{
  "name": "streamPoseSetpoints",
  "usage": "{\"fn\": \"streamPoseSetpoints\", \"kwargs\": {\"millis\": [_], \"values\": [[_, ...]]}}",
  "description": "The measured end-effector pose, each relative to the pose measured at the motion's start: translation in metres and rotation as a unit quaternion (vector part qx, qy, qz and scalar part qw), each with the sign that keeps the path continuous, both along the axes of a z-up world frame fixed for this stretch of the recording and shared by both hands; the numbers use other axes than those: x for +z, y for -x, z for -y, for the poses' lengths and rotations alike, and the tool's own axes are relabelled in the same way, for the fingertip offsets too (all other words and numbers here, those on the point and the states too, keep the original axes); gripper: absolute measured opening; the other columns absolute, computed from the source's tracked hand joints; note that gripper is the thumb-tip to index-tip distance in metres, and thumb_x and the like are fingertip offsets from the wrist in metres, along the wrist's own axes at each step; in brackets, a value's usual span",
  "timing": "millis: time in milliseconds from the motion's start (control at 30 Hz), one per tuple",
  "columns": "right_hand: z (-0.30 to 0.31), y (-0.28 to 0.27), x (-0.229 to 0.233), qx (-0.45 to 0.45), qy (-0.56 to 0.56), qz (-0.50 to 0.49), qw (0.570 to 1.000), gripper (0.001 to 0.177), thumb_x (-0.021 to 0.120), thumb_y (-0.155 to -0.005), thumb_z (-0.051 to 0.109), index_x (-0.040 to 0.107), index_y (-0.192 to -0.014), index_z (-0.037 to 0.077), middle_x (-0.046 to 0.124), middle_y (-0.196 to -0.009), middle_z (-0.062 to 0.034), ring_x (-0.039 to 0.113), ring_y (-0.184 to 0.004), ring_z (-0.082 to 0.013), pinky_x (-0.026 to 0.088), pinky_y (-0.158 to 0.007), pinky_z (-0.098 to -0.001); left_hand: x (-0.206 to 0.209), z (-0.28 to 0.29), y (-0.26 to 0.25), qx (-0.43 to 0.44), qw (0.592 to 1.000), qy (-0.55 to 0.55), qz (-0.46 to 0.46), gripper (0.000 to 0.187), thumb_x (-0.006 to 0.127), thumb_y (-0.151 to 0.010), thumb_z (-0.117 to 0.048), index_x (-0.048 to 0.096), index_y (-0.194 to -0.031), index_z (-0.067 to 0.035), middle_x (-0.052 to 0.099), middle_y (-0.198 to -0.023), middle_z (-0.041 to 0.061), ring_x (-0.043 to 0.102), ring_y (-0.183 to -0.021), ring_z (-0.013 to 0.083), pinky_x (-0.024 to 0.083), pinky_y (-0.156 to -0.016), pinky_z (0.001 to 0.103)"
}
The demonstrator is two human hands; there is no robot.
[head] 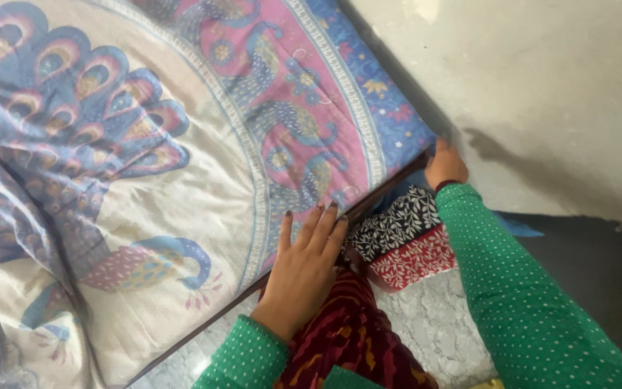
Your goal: The person folds a large patterned bedsheet on a red mattress, smoothing and aligning the fabric. They also handle and place two patterned pillows at the head of the bed.
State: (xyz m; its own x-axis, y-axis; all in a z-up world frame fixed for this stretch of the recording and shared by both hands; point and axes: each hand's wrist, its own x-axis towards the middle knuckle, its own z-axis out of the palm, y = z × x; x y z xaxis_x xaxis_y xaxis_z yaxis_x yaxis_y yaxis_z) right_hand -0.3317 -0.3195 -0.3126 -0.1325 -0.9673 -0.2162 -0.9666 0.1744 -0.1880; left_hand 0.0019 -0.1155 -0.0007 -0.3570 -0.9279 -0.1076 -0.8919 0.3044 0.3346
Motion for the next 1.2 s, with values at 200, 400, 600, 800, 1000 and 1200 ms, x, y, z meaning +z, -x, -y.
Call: {"fn": "streamPoseSetpoints", "kwargs": {"millis": [200, 400, 600, 800, 1000, 1200], "values": [[0.029, 0.014, -0.044, 0.072, 0.007, -0.065, 0.995, 0.035, 0.066, -0.082, 0.015, 0.064, -0.117, 0.009, 0.067, -0.114, -0.0208, 0.068, -0.099, -0.0423, 0.056, -0.076, -0.0553, -0.016, -0.008, -0.003, 0.034, 0.999, -0.027, 0.014, 0.065, 0.062, -0.084, -0.017, 0.045, -0.146, -0.005, 0.037, -0.158, 0.015, 0.032, -0.147, 0.0331, 0.017, -0.119, 0.062], [0.040, 0.036, -0.063, 0.120, -0.022, -0.169, 0.978, 0.026, 0.053, -0.098, 0.016, 0.078, -0.101, 0.012, 0.077, -0.102, -0.0144, 0.075, -0.092, -0.0363, 0.059, -0.076, -0.0501, -0.018, -0.008, -0.009, 0.056, 0.997, -0.057, 0.006, 0.070, 0.063, -0.080, -0.016, 0.043, -0.146, -0.003, 0.037, -0.157, 0.017, 0.030, -0.147, 0.0341, 0.016, -0.117, 0.062], [0.025, 0.029, 0.004, 0.229, -0.104, -0.144, 0.957, 0.025, 0.060, -0.084, 0.018, 0.077, -0.103, 0.014, 0.075, -0.103, -0.0137, 0.073, -0.096, -0.0357, 0.058, -0.078, -0.0524, -0.011, -0.002, -0.007, 0.065, 0.997, -0.016, 0.024, 0.069, 0.066, -0.081, -0.015, 0.045, -0.146, -0.006, 0.040, -0.157, 0.013, 0.032, -0.148, 0.0310, 0.018, -0.119, 0.062], [0.004, 0.004, 0.086, 0.246, -0.186, 0.257, 0.916, 0.020, 0.057, -0.099, 0.020, 0.069, -0.101, 0.005, 0.079, -0.088, -0.0089, 0.078, -0.080, -0.0215, 0.062, -0.076, -0.0378, -0.004, 0.001, -0.010, 0.069, 0.997, -0.026, 0.018, 0.079, 0.077, -0.076, -0.022, 0.043, -0.145, -0.005, 0.041, -0.153, 0.015, 0.033, -0.146, 0.0331, 0.018, -0.119, 0.063], [-0.009, -0.079, 0.199, 0.214, -0.108, 0.619, 0.748, 0.022, 0.052, -0.102, 0.006, 0.070, -0.111, -0.004, 0.072, -0.100, -0.0055, 0.065, -0.096, -0.0135, 0.050, -0.092, -0.0304, 0.006, 0.006, -0.008, 0.115, 0.993, -0.031, 0.022, 0.097, 0.082, -0.073, -0.030, 0.031, -0.151, -0.002, 0.038, -0.154, 0.020, 0.031, -0.145, 0.0352, 0.022, -0.116, 0.062], [-0.038, -0.156, 0.327, 0.258, -0.198, 0.744, 0.584, 0.022, 0.059, -0.107, 0.005, 0.070, -0.120, -0.008, 0.067, -0.105, -0.0061, 0.059, -0.097, -0.0126, 0.047, -0.090, -0.0295, 0.025, 0.006, -0.019, 0.239, 0.960, 0.095, -0.113, 0.109, 0.086, -0.069, -0.028, 0.022, -0.150, 0.007, 0.046, -0.147, 0.027, 0.051, -0.126, 0.0412, 0.037, -0.107, 0.053]]}}
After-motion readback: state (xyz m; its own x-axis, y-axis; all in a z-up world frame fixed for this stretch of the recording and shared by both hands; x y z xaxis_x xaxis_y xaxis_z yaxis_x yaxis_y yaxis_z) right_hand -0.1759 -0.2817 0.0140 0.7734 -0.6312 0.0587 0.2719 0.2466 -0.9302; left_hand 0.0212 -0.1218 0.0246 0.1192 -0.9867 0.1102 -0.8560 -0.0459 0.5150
